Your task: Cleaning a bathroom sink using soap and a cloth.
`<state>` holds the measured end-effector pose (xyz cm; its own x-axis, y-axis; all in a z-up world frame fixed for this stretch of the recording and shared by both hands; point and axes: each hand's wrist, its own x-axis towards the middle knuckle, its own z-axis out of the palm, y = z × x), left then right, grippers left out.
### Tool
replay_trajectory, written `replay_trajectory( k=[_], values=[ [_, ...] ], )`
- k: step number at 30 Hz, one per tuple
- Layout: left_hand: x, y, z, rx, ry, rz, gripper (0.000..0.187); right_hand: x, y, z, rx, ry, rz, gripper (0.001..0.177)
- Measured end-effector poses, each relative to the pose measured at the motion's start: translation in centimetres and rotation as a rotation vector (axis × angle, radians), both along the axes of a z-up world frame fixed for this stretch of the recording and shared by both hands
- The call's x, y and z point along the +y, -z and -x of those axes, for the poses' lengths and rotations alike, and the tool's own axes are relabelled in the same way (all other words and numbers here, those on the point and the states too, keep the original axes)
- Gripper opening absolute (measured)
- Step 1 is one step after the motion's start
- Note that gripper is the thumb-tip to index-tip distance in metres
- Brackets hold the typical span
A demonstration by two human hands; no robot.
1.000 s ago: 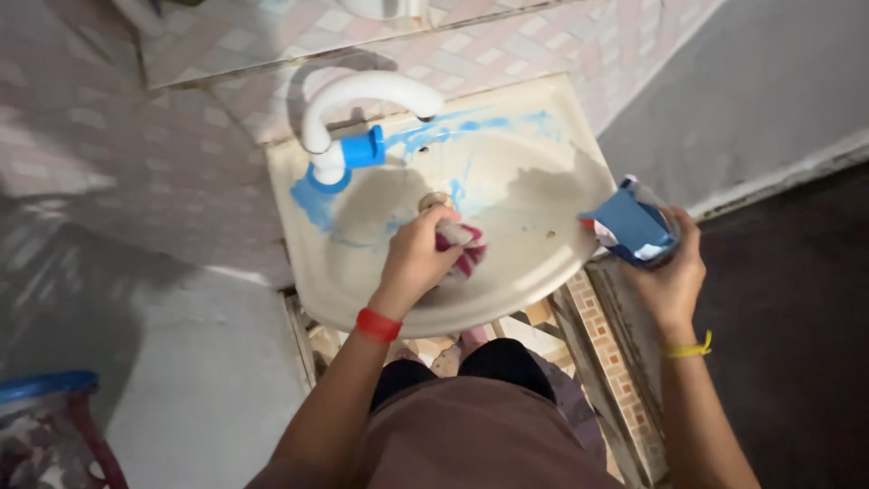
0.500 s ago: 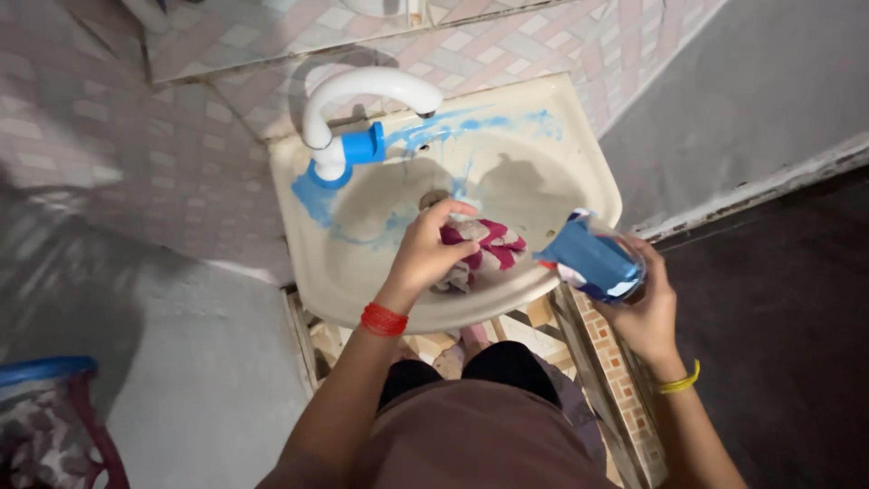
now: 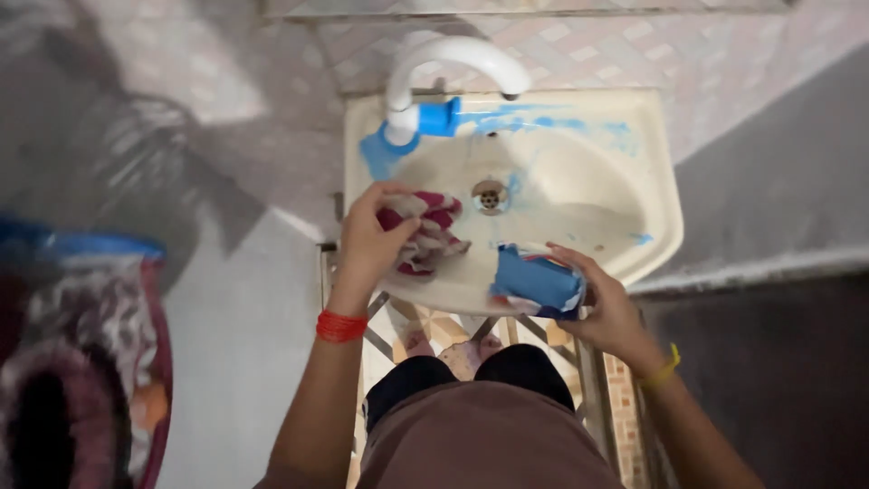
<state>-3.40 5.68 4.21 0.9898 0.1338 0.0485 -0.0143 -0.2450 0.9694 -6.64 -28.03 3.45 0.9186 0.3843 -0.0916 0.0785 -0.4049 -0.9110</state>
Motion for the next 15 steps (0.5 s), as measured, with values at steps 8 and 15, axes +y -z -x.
replay_trajectory(
  k=[8,15],
  values=[
    [0.7,-0.3,5.6,-0.071,-0.472,0.015,0.037,4.9,1.2,-3.8,-0.227,-0.401,-0.050,0.092],
    [0.0,1.2,9.1,-0.168,-0.714,0.146,0.032,8.0,0.9,-5.4,-0.257,-0.494,-0.075,0.089]
  ],
)
